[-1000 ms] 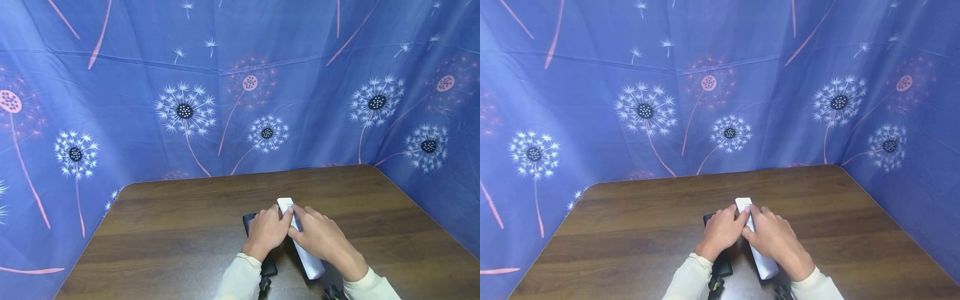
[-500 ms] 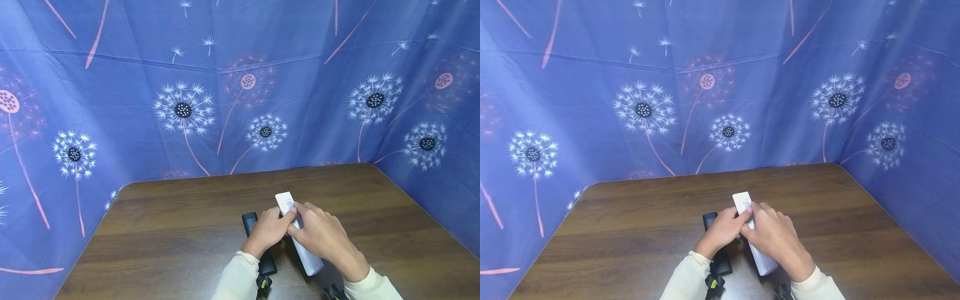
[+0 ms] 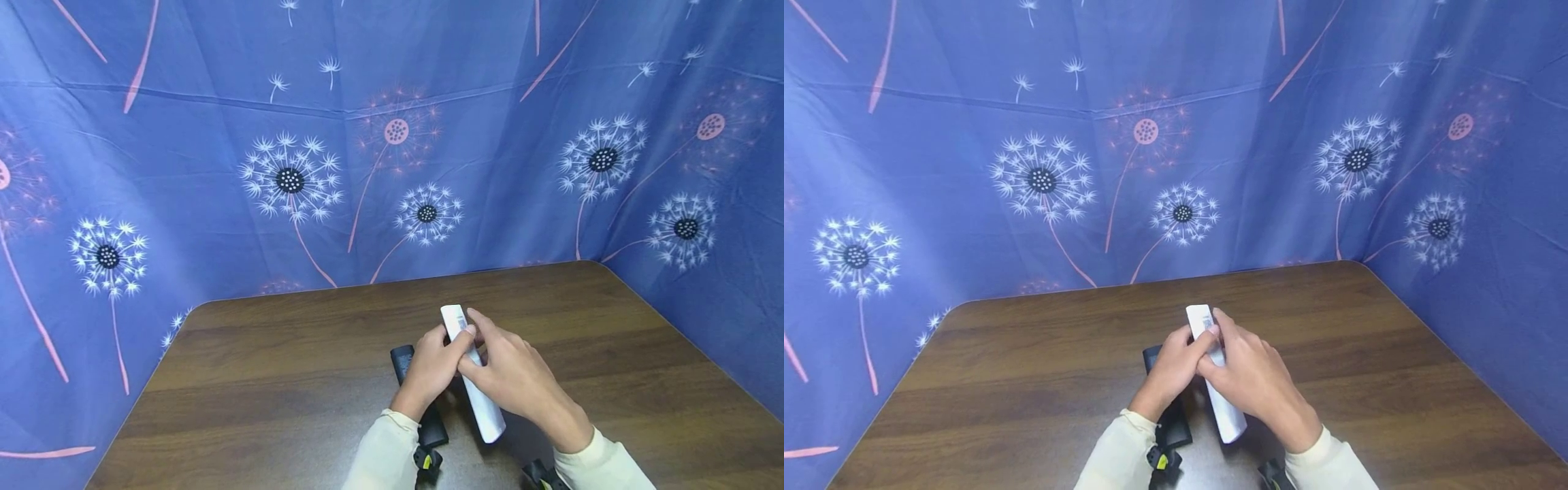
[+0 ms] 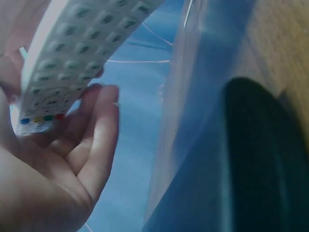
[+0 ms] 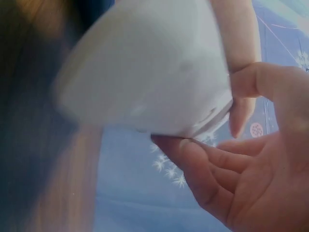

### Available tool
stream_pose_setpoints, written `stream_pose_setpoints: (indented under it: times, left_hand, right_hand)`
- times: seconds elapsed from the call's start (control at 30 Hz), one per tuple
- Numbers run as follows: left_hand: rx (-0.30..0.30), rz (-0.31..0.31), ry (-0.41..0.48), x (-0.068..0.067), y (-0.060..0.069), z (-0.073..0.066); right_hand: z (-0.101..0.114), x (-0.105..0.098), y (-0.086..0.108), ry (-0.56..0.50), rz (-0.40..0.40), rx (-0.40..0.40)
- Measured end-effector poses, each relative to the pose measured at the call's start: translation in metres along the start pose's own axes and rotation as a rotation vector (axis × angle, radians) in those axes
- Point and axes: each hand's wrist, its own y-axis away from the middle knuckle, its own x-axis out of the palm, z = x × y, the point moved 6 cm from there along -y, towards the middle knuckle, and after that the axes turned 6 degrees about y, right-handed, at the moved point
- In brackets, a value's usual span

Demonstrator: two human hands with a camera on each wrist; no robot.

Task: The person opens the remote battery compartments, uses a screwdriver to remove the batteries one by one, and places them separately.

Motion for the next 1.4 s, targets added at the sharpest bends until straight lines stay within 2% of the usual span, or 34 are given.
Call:
stream_pose_setpoints:
  times: [0.13,0.53,0.83,1.13,1.3,1.4]
  left_hand:
    - [0.013,-0.020,0.047,0.000,0.000,0.001]
    - [0.044,-0.054,0.067,0.000,0.001,0.005]
    - [0.049,-0.074,0.151,-0.004,-0.003,0.003]
    - [0.050,-0.131,0.193,-0.010,-0.004,0.000]
    - [0.009,-0.168,0.275,-0.016,-0.006,0.006]
    - [-0.019,-0.186,0.289,-0.017,-0.005,0.007]
  right_hand:
    - [0.002,0.000,0.001,-0.009,-0.016,-0.011]
    - [0.004,0.002,0.006,-0.023,-0.010,-0.032]
    - [0.013,0.000,0.007,0.059,-0.049,-0.103]
    - [0.019,0.000,0.010,0.093,-0.070,-0.153]
    - [0.026,0.002,0.016,0.105,-0.090,-0.193]
    - [0.027,0.003,0.019,0.112,-0.101,-0.199]
